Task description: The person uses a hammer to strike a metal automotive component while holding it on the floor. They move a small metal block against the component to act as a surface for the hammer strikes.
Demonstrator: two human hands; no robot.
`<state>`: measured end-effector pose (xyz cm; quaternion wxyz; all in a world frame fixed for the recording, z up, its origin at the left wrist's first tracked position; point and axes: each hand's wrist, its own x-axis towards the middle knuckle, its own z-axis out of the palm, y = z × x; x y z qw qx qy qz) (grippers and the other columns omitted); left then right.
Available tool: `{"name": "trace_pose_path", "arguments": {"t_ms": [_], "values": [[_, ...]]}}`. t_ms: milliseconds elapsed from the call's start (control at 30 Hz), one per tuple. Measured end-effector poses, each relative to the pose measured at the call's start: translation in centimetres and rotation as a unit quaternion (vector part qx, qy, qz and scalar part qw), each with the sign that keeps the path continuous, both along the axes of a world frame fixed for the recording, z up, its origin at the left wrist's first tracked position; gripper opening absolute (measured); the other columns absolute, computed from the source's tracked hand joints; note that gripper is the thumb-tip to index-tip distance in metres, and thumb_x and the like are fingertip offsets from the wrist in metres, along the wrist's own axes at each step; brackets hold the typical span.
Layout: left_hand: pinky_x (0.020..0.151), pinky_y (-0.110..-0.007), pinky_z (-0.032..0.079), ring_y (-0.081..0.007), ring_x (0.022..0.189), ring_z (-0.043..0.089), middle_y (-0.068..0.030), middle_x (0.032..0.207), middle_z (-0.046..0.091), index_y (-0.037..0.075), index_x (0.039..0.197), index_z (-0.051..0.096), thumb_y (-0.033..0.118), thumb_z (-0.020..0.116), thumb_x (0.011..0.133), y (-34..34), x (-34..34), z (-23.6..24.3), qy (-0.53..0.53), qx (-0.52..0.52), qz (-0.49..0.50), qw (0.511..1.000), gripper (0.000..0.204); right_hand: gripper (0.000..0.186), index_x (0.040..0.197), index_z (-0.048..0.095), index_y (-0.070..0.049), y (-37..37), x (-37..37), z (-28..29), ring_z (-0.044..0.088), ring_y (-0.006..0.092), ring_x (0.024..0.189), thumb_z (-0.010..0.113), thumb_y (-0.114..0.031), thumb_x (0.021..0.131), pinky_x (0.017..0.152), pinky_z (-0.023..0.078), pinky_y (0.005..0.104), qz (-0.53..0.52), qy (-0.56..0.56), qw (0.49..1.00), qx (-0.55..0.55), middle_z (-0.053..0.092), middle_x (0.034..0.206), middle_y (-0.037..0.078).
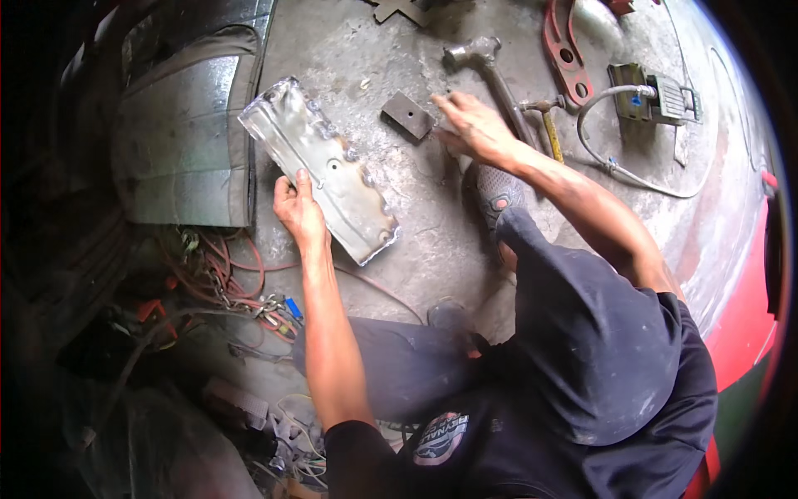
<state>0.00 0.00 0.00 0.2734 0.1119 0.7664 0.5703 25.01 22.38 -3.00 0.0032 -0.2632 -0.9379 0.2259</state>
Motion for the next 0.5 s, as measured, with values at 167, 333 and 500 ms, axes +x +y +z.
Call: {"name": "trace_pose_path", "arguments": {"t_ms": [167, 333, 500], "values": [[0.063, -0.026, 0.034, -0.0071, 0.072, 0.040, 0.0010, 0.079, 0.051, 0.001, 0.089, 0.055, 0.006, 0.061, 0.102, -1.3, 1.8, 2.2, -0.032, -0.010, 0.062, 0.998, 0.016, 0.082, 0.152, 0.033, 0.006, -1.4, -3.7, -2.0, 0.064, 0.0404, 0.104, 0.074, -0.030, 0.090, 0.089, 0.054, 0.0469, -0.012, -0.034, 0.996, -0.082, 0.060, 0.116, 0.028], [0.072, -0.028, 0.043, -0.0118, 0.081, 0.052, -0.0059, 0.092, 0.059, -0.003, 0.098, 0.055, 0.007, 0.059, 0.103, -0.4, 2.5, 0.2, -0.058, 0.035, 0.087, 0.994, 0.012, 0.077, 0.150, 0.034, 0.003, -0.1, -8.0, -1.8, 0.064, 0.0430, 0.106, 0.074, -0.024, 0.089, 0.092, 0.055, 0.0479, -0.039, -0.045, 0.987, -0.150, 0.059, 0.118, 0.030], [0.084, -0.032, 0.052, -0.0170, 0.089, 0.062, -0.0112, 0.103, 0.065, -0.005, 0.106, 0.056, 0.005, 0.064, 0.100, -0.5, 2.0, -1.2, -0.123, 0.029, 0.114, 0.985, 0.013, 0.059, 0.142, 0.052, -0.006, -3.9, -6.7, -0.1, 0.062, 0.0370, 0.112, 0.073, -0.021, 0.088, 0.091, 0.055, 0.0490, 0.039, 0.120, 0.975, -0.185, 0.062, 0.122, 0.020]]}}
